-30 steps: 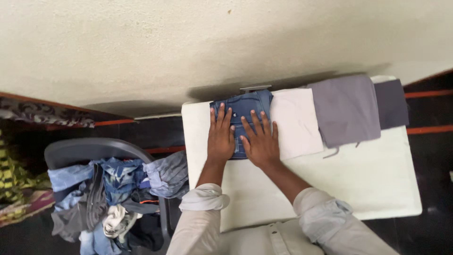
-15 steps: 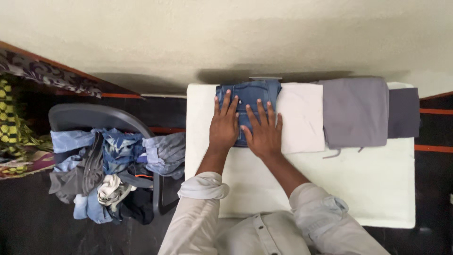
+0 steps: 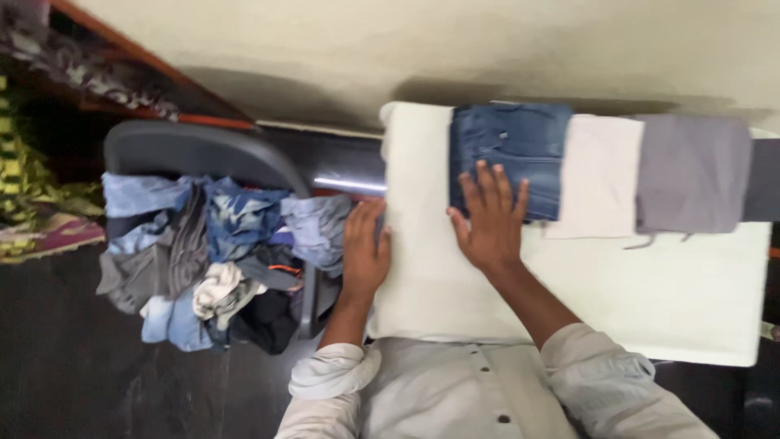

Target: The person folds several garments on a white table, including jeans, shorts, and a t-shirt. They smooth each item, fold it neatly, and place it in a growing stack. The person then picks up a light-colored sheet and begins to unfold it.

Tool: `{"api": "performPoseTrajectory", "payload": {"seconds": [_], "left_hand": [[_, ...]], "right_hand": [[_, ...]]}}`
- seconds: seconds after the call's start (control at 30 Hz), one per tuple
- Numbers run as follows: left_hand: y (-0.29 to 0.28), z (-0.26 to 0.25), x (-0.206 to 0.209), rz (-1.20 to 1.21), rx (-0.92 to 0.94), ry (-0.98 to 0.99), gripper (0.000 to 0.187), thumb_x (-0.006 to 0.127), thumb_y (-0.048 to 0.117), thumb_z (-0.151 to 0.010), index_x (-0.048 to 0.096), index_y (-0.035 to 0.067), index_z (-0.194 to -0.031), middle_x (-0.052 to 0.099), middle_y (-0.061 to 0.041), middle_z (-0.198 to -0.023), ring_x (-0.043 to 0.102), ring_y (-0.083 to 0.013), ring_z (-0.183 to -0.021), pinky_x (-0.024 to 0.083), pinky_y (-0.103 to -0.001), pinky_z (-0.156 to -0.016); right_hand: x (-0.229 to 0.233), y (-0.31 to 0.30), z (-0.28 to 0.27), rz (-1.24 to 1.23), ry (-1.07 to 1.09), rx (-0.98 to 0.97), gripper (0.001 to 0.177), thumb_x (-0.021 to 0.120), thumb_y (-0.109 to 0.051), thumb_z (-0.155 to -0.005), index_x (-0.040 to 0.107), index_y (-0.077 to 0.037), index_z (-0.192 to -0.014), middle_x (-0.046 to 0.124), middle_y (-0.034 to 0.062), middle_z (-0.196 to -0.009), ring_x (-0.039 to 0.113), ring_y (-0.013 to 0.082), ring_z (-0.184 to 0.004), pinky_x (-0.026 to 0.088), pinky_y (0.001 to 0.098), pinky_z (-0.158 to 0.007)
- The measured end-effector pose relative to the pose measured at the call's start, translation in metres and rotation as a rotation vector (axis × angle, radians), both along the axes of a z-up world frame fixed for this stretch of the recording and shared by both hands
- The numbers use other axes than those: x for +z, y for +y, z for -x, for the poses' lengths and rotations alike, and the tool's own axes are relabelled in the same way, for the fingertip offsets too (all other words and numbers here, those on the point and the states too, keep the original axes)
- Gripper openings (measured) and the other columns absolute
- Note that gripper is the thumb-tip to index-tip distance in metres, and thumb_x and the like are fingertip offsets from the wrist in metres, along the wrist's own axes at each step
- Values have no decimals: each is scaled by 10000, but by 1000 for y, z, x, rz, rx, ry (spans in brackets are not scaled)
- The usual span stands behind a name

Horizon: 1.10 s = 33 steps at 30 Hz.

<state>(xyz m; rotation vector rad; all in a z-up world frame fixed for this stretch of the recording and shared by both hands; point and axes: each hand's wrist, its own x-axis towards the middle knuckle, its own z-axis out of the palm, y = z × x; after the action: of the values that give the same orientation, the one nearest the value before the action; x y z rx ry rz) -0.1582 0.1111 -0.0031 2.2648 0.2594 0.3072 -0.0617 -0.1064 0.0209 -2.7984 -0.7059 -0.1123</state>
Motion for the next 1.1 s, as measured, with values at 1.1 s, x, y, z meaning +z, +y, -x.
{"api": "performPoseTrajectory", "payload": {"seconds": [1.1], "left_hand": [[229,116,-160,-214,614,657,730,746,251,-807,511,-1,-1451,364,-98,-1601,416,-396,-1312,379,-554,-1071]], "right_hand": [[-33,214,93,245,299,783,503,550,-470,-961,618,-108,-1303,421,135,-1551,297,300,-1478,199,550,-1192]]}}
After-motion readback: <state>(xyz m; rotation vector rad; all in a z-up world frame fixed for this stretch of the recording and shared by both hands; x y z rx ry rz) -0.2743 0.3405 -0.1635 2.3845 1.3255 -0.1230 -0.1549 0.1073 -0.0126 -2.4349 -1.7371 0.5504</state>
